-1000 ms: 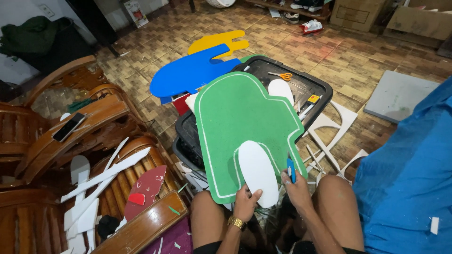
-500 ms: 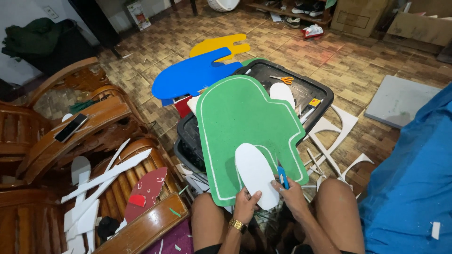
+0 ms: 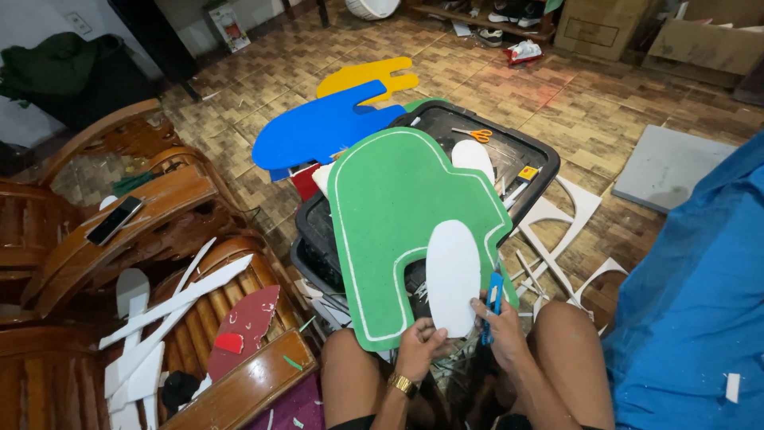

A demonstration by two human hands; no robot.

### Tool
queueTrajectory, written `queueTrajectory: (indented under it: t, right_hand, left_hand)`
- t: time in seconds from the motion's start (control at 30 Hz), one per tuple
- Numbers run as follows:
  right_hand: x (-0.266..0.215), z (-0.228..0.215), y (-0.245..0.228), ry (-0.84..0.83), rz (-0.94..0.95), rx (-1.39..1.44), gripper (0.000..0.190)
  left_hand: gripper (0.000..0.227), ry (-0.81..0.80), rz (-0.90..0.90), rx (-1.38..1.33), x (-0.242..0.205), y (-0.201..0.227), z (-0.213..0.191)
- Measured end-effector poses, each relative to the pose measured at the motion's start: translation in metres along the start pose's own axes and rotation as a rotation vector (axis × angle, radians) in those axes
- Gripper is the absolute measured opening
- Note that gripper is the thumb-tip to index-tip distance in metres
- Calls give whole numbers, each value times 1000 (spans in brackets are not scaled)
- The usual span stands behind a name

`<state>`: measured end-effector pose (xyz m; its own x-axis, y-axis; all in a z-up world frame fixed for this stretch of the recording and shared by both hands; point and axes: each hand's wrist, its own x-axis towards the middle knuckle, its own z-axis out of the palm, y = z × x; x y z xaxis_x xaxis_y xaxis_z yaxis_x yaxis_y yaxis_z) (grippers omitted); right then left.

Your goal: Trimming the edges of foam pieces and assembling them for a craft project

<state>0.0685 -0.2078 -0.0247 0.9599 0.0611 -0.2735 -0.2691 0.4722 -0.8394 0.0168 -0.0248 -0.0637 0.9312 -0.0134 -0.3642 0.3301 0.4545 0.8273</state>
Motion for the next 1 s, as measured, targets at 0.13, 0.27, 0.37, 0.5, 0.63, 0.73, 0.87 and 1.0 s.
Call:
queueTrajectory:
  t: [0.13,0.27,0.37,0.5,0.63,0.73,0.87,1.0]
  right_hand:
    - [7,-9,5,-32,-39,-6,34]
    - [14,-19,-2,123,-48,-50,25]
    - [17,-24,-17,298,-73,-381,23]
    - [59,-61,15,505,-166,-560,29]
    - [82,-77,31,480,-116,-625,24]
    - [91,-82,41,511,-129,-610,22]
    - [81,-73,34,481,-188,-771,36]
    - [86,-78,38,484,-178,-866,29]
  left_hand:
    - [41,99,125,240,-3,15,1]
    - [56,329,240,323,-3,45,-11]
    - [53,477,324,345,-2,79,-28]
    - [45,661,455,180,25,76,-94]
    - [43,871,393,284,34,76,-133]
    - [49,791,399,-49,37,76,-141]
    - [54,825,278,-180,47,66,-145]
    - [53,989,231,-131,102,26,-184]
